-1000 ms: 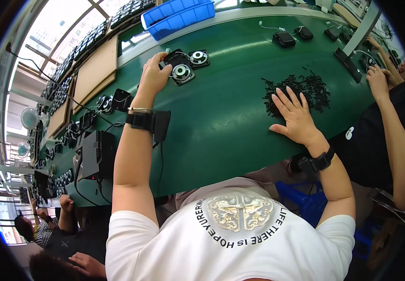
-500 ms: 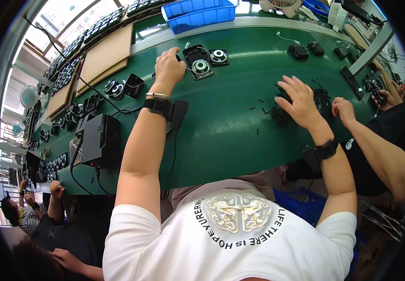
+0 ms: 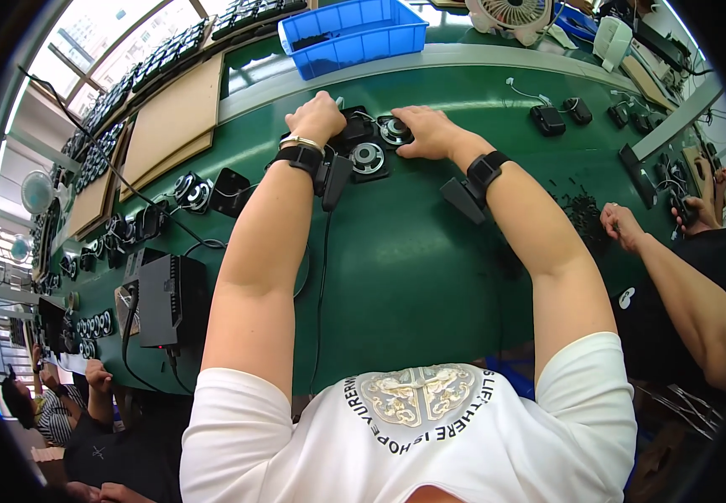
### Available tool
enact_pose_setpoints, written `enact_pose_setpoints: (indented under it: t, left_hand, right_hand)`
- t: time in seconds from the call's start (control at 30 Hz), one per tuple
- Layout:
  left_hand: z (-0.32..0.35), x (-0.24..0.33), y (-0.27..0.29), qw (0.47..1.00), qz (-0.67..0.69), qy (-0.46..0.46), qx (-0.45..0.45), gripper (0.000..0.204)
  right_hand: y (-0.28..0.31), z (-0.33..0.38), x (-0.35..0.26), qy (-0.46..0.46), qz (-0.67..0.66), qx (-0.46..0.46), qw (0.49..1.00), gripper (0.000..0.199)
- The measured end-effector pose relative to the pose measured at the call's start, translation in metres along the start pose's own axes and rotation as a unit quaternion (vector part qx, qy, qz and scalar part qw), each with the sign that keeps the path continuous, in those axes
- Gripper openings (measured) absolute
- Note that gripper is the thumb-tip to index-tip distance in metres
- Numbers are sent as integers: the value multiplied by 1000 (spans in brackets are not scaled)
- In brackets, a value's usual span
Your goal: The person pours screws from a blue tray onto the table, places a speaker into a housing, and threads the wire through a hole. They then fit the housing cover on and insert screws into the holes by hand.
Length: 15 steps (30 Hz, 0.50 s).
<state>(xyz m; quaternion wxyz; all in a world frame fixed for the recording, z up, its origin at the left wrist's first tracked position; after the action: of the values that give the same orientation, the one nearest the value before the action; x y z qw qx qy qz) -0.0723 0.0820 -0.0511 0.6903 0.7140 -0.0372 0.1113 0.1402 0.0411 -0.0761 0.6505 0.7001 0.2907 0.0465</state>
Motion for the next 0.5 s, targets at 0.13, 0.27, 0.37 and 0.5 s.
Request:
enact_pose_setpoints:
  t: [0.13, 0.27, 0.37, 0.5]
  left_hand:
    - [-6, -6, -7, 992, 93, -19, 81, 32]
    - [21, -4, 6, 943, 272, -70, 176, 30]
    - [70, 0, 23, 891, 389, -110, 205, 30]
    - [155, -10, 11, 827, 542, -66, 134, 23]
  right_hand:
    - [13, -1, -11, 3, 62, 15, 998, 79]
    - [30, 19, -26, -10, 82, 24, 996, 75]
    - [54, 65, -41, -6, 27, 128, 991, 69]
    - [62, 137, -80, -10, -39, 123, 992, 69]
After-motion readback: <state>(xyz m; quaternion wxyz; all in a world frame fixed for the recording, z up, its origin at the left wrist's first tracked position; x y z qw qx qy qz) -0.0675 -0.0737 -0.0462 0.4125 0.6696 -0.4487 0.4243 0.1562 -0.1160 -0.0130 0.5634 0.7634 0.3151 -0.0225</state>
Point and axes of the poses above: each hand's wrist, its own z-axis away from the middle knuckle, its own y-axis out of the back of the hand, x = y × z, the point moved 2 cm from there along -z, towards the middle knuckle, and after that the axes turned 7 degrees about x, right-handed, at the moved point
